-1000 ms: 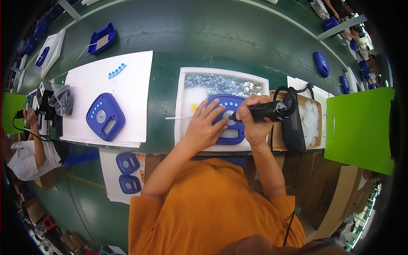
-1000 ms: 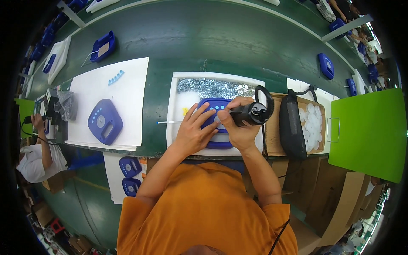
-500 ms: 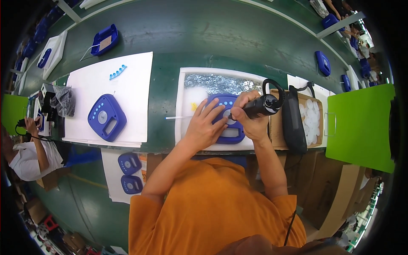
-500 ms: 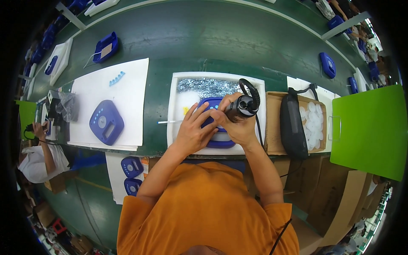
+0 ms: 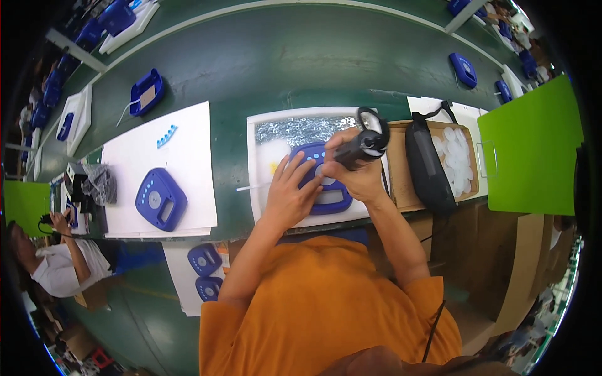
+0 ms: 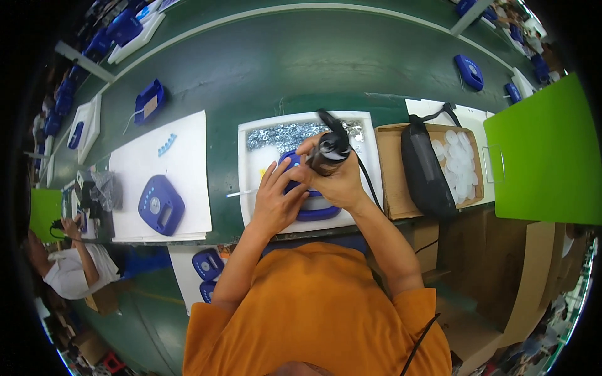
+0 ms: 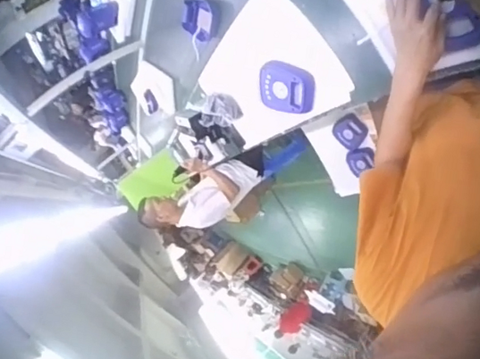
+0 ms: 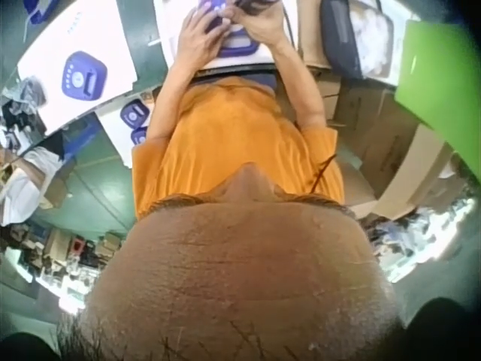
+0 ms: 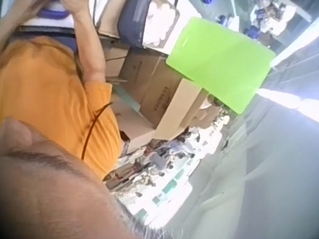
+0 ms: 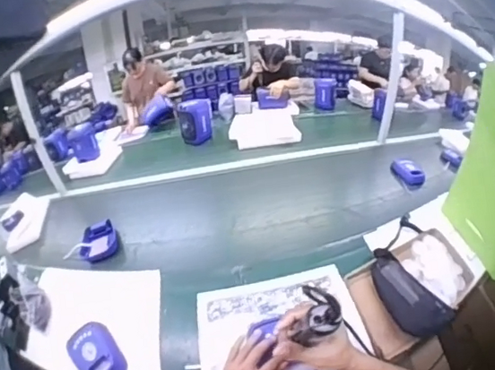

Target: The person assembles electronic components into a blue plastic housing using an electric screwdriver to secure small screws from a plastic tray.

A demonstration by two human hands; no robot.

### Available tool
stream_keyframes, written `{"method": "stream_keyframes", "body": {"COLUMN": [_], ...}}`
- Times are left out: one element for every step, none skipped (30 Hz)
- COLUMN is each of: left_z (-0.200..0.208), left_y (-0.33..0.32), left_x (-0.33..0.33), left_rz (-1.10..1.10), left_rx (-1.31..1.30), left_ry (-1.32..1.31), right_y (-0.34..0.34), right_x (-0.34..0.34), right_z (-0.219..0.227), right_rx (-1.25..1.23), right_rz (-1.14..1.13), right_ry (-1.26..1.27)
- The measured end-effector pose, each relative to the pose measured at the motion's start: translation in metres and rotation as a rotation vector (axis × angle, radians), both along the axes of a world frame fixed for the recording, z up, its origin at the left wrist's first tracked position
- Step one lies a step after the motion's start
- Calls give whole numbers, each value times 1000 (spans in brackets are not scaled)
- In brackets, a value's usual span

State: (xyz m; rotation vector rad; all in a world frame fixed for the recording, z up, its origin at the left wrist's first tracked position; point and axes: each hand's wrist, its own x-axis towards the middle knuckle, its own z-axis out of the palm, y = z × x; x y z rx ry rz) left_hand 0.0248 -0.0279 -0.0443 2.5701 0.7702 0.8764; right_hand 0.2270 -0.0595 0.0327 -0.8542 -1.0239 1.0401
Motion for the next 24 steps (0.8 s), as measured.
{"method": "stream_keyframes", "body": {"left_z": [0,0,1,1,3,3,3,5,5,6,6,5,5,6,7,7,7,6,6,6,5,4,7,11], "left_y": [1,1,0,0,1,1,1,1,0,0,-1,-1,-2,-2,-2,-3,-3,-3,-3,-2,-1,0,0,0], "left_x": [1,1,0,-1,1,1,-1,1,0,0,0,1,1,0,1,1,1,1,2,3,3,4,4,4], "left_rz": [-17,-14,-5,-9,-18,-15,-15,-22,-21,-21,-18,-16,-21,-13,-12,-17,-16,-16,-21,-18,-16,-24,-23,-24], "left_rx": [6,5,3,4,-10,-24,-24,-29,-34,-35,-35,-35,-36,-25,-14,-13,-13,-15,-16,-20,-26,-28,-25,-22], "left_ry": [3,2,1,5,-5,-11,-10,-11,-10,-9,-13,-18,-16,-19,-24,-22,-22,-21,-16,-15,-13,-9,-10,-12], "right_y": [-3,-7,-8,-8,-14,-18,-22,-26,-27,-27,-27,-27,-26,-22,-20,-23,-22,-22,-22,-21,-20,-21,-20,-23], "right_x": [7,18,27,36,48,61,78,98,114,128,139,148,157,166,177,184,184,184,184,183,183,184,181,182], "right_z": [-3,2,9,18,36,46,46,47,47,46,45,40,32,20,9,-5,-9,-13,-18,-25,-34,-41,-34,-38], "right_rx": [28,9,57,104,105,107,46,-14,-97,-181,-254,-255,-337,-414,-475,-476,-527,-579,-648,-651,-663,-677,-692,-690], "right_rz": [-29,-29,-65,-101,-118,-124,-172,-228,-319,-407,-469,-474,-536,-587,-617,-622,-619,-612,-591,-594,-566,-539,-497,-507], "right_ry": [17,30,81,132,197,268,251,231,93,-45,-262,-261,-464,-664,-832,-829,-990,-1151,-1183,-1177,-1173,-1170,-1112,-1107]}}
